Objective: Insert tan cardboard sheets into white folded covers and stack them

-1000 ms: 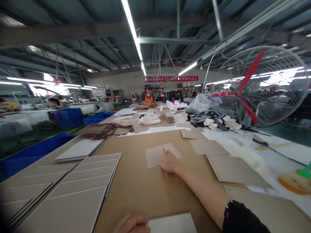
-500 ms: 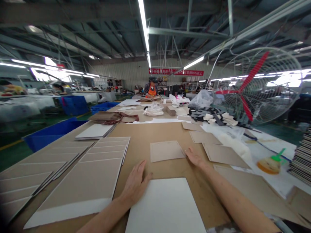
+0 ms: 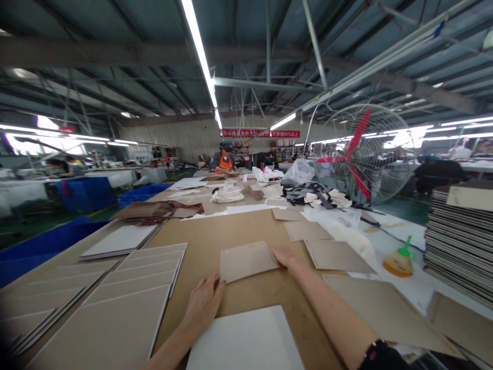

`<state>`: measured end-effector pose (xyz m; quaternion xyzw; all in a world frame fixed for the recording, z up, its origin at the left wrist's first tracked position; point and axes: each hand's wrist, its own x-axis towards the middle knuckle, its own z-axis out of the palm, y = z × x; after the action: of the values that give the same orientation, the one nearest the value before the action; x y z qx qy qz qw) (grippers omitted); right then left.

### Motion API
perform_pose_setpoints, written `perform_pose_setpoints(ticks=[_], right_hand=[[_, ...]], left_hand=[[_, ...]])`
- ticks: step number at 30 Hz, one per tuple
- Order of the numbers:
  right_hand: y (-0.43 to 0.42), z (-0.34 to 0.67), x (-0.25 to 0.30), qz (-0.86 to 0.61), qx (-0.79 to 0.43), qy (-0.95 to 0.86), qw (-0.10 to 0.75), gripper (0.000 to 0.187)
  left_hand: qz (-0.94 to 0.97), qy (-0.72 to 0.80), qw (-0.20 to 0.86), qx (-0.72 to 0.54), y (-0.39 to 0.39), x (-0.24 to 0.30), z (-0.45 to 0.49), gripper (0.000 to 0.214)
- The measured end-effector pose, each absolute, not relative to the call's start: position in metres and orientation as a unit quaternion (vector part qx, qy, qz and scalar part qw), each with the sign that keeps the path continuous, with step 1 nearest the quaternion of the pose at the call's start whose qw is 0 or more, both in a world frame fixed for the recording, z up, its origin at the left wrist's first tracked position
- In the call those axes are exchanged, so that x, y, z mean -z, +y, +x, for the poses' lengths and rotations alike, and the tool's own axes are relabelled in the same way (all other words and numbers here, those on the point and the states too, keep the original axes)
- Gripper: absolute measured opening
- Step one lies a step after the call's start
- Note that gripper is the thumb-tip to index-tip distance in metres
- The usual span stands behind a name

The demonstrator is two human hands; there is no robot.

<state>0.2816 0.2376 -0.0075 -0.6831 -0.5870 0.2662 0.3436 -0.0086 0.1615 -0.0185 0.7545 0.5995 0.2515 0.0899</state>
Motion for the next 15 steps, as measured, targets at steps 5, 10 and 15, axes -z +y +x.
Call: perform_pose_setpoints(ticks=[5, 10, 15], right_hand=[[0.230, 0.276, 0.004, -0.627, -0.376, -0.513, 0.449, 0.026], [0.224, 0.236, -0.002, -0.561, -0.381, -0.484, 0.553, 0.028], [0.225, 0.188, 0.000, -0.529, -0.351, -0.498, 0.590, 0.027]], left_hand=[[0.750, 0.591, 0.097, -0.280, 0.166, 0.023, -0.010, 0.032], [0.746, 0.580, 0.120, -0.304, 0.164, 0.024, -0.011, 0.032], [0.726, 0.576, 0.150, -0.346, 0.164, 0.025, -0.011, 0.033]])
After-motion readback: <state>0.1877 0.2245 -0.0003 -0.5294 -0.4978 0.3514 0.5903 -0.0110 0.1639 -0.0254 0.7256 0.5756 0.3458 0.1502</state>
